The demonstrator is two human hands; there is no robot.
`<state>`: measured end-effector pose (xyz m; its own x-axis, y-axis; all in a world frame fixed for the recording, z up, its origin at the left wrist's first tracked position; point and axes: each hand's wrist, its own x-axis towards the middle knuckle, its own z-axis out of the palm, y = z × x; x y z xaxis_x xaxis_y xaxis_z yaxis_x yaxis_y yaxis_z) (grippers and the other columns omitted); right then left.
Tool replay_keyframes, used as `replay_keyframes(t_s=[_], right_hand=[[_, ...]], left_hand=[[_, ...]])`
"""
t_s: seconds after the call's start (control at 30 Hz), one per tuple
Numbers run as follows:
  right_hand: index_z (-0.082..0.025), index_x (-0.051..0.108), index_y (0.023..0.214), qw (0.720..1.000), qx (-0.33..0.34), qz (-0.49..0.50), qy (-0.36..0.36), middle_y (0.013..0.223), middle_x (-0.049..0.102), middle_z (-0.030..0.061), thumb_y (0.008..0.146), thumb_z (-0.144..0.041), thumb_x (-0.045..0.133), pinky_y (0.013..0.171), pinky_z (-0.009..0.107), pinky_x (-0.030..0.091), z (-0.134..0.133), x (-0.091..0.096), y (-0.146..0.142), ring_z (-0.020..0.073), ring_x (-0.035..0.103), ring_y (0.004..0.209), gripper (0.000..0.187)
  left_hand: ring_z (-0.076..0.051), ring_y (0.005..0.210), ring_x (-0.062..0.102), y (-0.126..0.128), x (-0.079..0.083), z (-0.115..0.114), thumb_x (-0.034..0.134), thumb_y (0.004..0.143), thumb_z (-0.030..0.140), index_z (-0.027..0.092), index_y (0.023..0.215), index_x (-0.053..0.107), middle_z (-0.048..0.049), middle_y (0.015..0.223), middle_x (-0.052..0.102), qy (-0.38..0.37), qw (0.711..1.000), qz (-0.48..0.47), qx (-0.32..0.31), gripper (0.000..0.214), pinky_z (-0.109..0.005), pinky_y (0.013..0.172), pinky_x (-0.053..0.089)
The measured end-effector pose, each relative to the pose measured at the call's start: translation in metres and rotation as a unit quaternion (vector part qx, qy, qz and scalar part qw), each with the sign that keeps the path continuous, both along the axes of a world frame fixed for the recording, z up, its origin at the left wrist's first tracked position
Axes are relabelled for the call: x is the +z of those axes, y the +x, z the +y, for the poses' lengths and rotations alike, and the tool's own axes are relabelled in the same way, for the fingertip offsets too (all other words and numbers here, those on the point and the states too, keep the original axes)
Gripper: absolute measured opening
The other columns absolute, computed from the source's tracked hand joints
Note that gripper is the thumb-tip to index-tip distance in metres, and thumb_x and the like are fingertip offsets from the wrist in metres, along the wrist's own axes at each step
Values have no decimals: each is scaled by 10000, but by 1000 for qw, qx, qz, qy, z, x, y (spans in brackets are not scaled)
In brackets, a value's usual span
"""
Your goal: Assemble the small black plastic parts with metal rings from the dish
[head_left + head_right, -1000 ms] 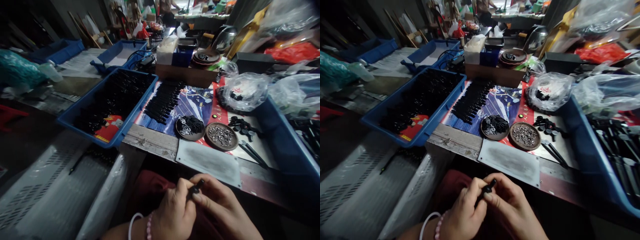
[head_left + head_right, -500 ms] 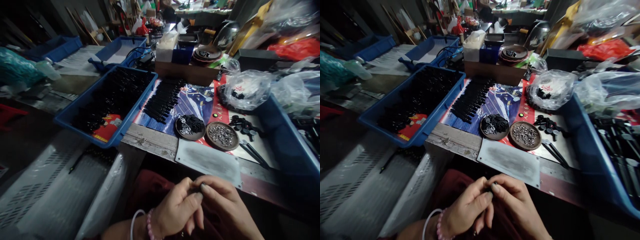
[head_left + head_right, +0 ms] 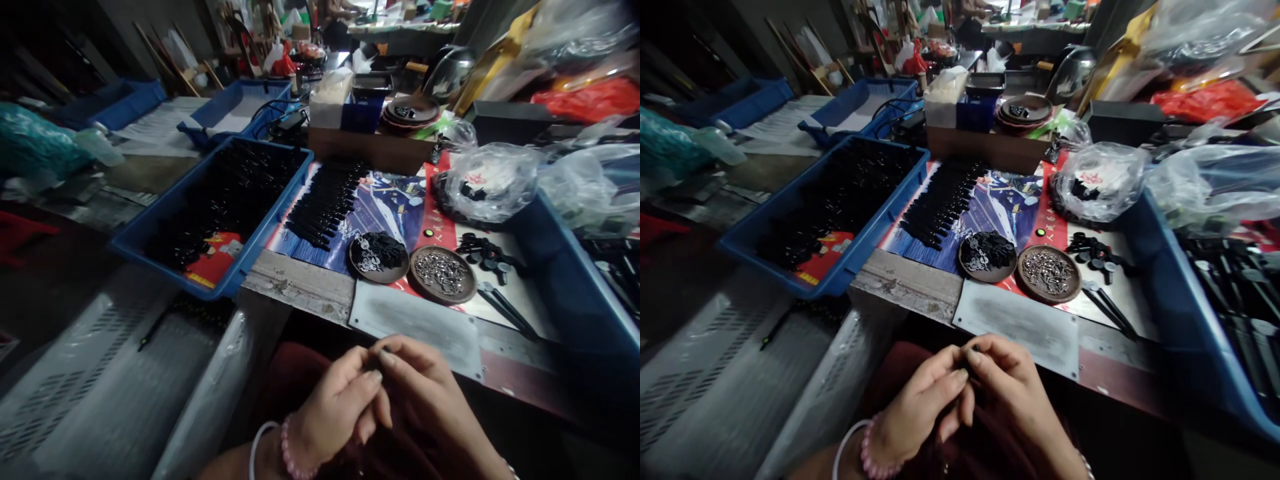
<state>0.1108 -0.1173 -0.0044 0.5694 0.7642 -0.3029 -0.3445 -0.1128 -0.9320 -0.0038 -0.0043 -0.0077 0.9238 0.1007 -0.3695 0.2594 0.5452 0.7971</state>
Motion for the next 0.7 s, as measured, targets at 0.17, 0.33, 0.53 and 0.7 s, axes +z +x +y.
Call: replay_keyframes(t_s=[0.17,0.33,0.53,0.7], right_hand=[[-225,630,1112,957,80,-276,-34,1003,694,62,959,-302,576,716,247,539,-4,21,23,176,660,839,180],[-233,582,1185,761,278,-586,3,1091,705,58,894,-249,655,654,279,525,14,34,25,200,651,811,301],[-210,567,845,587,300,-752,25,741,685,1,911,-215,605,459,290,408,46,31,24,171,601,555,77],[-202,587,915,606,288,-740,-37,782,677,27,930,-86,432,555,242,475,76,69,95,147,631,591,194]], left_hand=[[-37,358,378,1,-2,14,463,990,379,147,1278,485,36,632,600,27,999,17,-15,371,-141,349,266],[-109,660,641,4,7,35,515,961,302,199,1315,538,-45,893,703,132,990,30,-39,369,-170,550,490],[-259,1131,641,2,16,62,573,868,172,239,1434,464,-88,1189,702,182,978,29,-101,581,-366,988,491],[-246,1215,588,3,9,100,617,847,193,283,1524,260,-108,1365,592,200,974,-4,108,771,-348,1021,465]])
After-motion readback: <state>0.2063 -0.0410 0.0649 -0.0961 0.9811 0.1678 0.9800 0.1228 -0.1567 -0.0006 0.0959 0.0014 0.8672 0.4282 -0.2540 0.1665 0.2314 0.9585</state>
